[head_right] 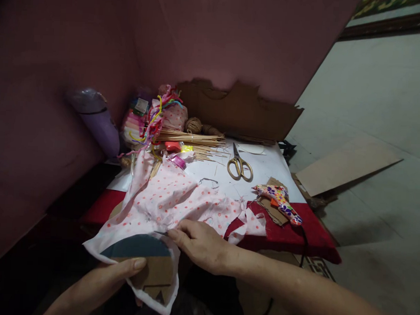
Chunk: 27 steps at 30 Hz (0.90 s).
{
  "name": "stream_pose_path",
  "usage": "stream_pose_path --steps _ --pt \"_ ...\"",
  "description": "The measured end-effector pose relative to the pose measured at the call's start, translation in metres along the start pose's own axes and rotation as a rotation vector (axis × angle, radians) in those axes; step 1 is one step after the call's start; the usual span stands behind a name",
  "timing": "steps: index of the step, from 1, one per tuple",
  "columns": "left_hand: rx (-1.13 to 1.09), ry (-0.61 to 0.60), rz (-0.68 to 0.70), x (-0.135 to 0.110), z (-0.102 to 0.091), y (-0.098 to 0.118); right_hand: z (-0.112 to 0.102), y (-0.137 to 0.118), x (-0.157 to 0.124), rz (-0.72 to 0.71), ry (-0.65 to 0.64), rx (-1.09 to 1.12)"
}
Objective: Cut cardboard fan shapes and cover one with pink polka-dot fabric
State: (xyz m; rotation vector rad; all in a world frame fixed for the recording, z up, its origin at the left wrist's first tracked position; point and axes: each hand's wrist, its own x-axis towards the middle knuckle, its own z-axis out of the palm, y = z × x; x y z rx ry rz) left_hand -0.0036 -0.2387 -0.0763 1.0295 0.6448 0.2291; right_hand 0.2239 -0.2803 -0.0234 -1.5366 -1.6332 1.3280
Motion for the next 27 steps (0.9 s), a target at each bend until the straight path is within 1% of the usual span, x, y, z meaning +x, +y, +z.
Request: stream_pose_path --steps 5,11,14,16,21,27 --pt "0.031 0.033 -0.004 -0.002 -0.001 -0.001 -0.001 0.000 -0.002 -0.003 0.008 -0.039" --pt "0.049 0.076 -0.017 -0.002 -0.002 -0.004 0.001 -0.001 0.000 0.027 -0.013 0.084" --pt "0.071 0.088 -0.024 -0.002 -0.003 -0.004 0.002 -0.003 0.001 0.035 -0.019 0.091" --pt "0.094 0.082 -0.027 -0.003 -0.004 -0.002 0.001 -0.003 0.002 0.042 -0.014 0.066" --pt "0.078 0.017 -0.029 -0.004 -0.007 0.000 0.000 0.001 0.003 0.024 0.004 0.035" --pt "0.117 0.035 -0.031 -0.006 -0.009 0.001 0.001 0.007 0.005 -0.010 -0.002 0.067"
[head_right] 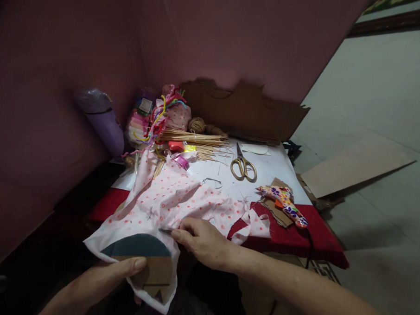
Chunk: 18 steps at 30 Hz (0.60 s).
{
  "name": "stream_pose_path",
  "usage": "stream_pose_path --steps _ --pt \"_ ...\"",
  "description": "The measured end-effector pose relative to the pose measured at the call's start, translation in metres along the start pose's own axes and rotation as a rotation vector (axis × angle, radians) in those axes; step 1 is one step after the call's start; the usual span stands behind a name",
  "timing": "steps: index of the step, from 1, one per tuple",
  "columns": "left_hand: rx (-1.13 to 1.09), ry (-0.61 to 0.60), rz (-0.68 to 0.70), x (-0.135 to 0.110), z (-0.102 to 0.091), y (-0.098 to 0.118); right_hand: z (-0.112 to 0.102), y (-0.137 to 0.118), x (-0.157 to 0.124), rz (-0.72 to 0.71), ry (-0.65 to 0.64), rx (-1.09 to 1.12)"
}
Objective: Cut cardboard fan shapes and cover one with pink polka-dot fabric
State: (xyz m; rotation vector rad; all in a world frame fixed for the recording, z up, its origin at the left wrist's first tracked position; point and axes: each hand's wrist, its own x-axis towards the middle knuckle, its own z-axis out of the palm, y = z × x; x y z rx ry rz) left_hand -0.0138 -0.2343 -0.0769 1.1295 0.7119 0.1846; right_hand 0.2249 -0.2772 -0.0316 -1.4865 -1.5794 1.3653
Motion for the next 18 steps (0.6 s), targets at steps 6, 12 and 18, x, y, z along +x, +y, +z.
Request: stream_pose_path --steps 6,12,18 --pt "0.054 -0.008 0.047 -0.0020 0.0030 0.0041 0.0013 -0.0062 -0.0003 -0.033 0.001 -0.116" --pt "0.092 -0.035 0.035 -0.0007 0.0035 0.0048 0.0030 -0.0036 0.0016 -0.056 0.000 -0.135" --pt "0.096 -0.022 0.062 -0.0031 0.0019 0.0047 0.0005 -0.0055 -0.0006 -0.042 -0.002 -0.151"
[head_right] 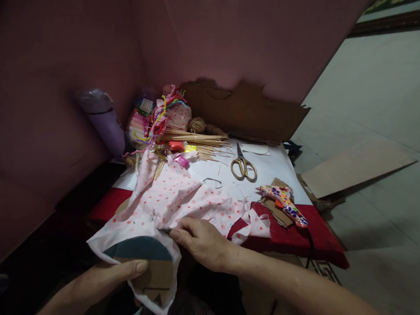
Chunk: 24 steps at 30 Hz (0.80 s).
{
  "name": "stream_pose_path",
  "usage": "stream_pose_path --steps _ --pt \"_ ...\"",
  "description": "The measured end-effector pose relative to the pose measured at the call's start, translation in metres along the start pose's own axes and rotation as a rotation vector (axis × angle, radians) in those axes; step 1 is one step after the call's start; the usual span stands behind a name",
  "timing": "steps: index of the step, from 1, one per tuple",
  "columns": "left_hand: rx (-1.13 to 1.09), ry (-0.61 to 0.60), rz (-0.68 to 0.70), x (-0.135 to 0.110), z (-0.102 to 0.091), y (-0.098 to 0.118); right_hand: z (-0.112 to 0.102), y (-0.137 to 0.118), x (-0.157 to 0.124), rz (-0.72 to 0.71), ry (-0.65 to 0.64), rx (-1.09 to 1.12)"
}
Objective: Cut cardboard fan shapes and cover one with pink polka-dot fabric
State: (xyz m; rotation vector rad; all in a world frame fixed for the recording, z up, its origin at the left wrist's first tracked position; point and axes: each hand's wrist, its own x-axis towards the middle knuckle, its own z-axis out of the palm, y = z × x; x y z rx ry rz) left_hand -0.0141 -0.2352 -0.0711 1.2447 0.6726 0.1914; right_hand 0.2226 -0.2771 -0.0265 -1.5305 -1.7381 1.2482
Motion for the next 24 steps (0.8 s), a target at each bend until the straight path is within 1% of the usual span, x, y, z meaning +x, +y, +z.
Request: stream_pose_path --steps 4,6,9,14,18,24 --pt "-0.021 0.038 -0.014 0.000 -0.003 0.000 -0.003 -0.005 0.000 -0.017 -0.031 -0.067" --pt "-0.020 0.032 -0.022 0.000 -0.003 0.004 -0.005 -0.006 0.002 -0.015 -0.051 -0.079" --pt "-0.010 -0.003 -0.033 -0.002 -0.002 0.012 -0.007 -0.005 0.003 -0.015 -0.093 -0.050" --pt "0.019 -0.013 -0.037 -0.004 0.001 0.021 -0.006 -0.006 0.006 -0.026 -0.139 0.039" --pt "0.023 -0.017 -0.017 -0.004 -0.001 0.019 -0.005 -0.008 0.007 -0.019 -0.133 0.079" --pt "0.013 -0.036 0.054 0.000 -0.003 0.015 -0.002 -0.008 0.010 -0.058 -0.155 0.136"
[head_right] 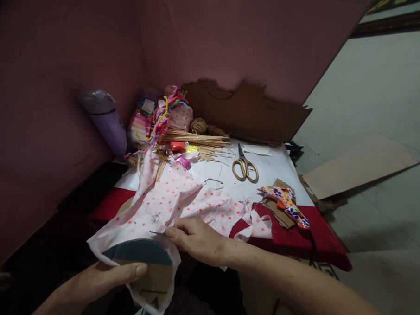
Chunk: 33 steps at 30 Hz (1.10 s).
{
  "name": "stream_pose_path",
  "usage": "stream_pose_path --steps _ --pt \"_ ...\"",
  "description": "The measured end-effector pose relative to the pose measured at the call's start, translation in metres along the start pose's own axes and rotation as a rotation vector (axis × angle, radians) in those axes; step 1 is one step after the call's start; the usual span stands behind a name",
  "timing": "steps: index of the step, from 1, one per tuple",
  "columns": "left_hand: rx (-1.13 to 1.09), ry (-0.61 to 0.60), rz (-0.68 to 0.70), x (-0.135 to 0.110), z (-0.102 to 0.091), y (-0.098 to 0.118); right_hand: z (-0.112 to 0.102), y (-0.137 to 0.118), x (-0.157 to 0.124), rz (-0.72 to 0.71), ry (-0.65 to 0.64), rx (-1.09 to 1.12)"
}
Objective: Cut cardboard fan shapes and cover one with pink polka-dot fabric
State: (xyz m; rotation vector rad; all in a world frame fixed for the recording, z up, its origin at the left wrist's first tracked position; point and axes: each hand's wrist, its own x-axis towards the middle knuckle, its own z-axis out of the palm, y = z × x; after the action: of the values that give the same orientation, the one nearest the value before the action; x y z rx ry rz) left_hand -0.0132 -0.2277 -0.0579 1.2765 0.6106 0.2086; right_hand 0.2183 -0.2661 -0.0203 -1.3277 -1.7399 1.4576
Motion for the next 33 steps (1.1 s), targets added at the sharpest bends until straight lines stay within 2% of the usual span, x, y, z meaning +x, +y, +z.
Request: stream_pose_path --steps 9,12,19,26,33 --pt "0.006 0.008 -0.011 -0.001 0.001 0.002 0.005 0.002 0.000 -0.006 0.056 0.037" --pt "0.004 -0.024 0.006 0.000 0.002 0.006 0.007 0.006 0.000 0.022 0.075 0.049" --pt "0.027 -0.039 0.029 0.001 0.001 0.009 -0.001 0.001 -0.002 -0.026 0.007 -0.045" --pt "0.057 -0.040 0.032 0.001 0.000 0.011 -0.001 -0.008 0.000 -0.053 0.033 -0.106" --pt "0.070 -0.057 0.029 0.001 0.002 0.015 0.006 0.002 0.000 -0.002 0.059 0.069"
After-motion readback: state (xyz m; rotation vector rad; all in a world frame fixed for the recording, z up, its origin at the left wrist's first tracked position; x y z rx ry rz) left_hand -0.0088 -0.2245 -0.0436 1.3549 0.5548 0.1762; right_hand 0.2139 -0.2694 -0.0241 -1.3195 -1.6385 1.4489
